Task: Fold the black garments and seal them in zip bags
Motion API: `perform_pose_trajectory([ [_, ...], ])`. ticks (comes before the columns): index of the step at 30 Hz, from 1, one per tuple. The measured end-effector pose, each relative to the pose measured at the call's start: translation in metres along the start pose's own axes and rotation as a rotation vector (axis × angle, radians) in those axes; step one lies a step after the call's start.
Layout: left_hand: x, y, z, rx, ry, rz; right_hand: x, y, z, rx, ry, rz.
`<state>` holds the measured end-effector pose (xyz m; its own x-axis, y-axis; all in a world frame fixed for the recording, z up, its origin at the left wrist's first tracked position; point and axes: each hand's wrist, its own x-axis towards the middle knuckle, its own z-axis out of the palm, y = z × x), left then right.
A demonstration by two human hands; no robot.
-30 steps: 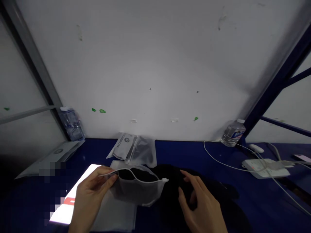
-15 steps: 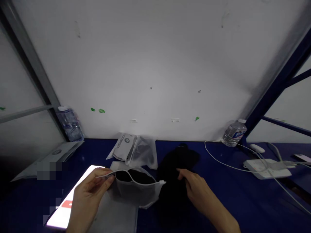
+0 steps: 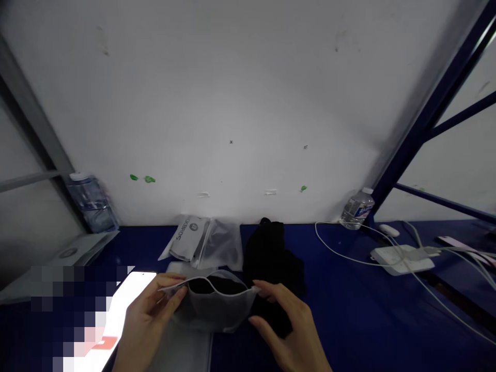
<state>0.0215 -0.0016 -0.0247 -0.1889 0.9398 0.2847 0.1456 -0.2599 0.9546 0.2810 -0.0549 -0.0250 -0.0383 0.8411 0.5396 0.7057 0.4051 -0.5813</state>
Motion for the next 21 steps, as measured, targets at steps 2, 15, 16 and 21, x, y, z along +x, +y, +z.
perform_pose_trajectory([
  [2, -0.003, 0.0, 0.001, 0.018, -0.001, 0.017, -0.002, -0.002, 0.009, 0.049, 0.064, 0.045],
  [15, 0.001, 0.022, -0.017, 0.49, -0.249, 0.523, 0.012, -0.011, 0.023, 0.328, 0.087, 0.188],
  [16, 0.002, 0.022, -0.017, 0.52, -0.275, 0.533, 0.012, -0.01, 0.023, 0.334, 0.084, 0.193],
  [21, 0.005, 0.021, -0.01, 0.579, -0.299, 0.558, 0.011, -0.008, 0.027, 0.356, 0.093, 0.207],
])
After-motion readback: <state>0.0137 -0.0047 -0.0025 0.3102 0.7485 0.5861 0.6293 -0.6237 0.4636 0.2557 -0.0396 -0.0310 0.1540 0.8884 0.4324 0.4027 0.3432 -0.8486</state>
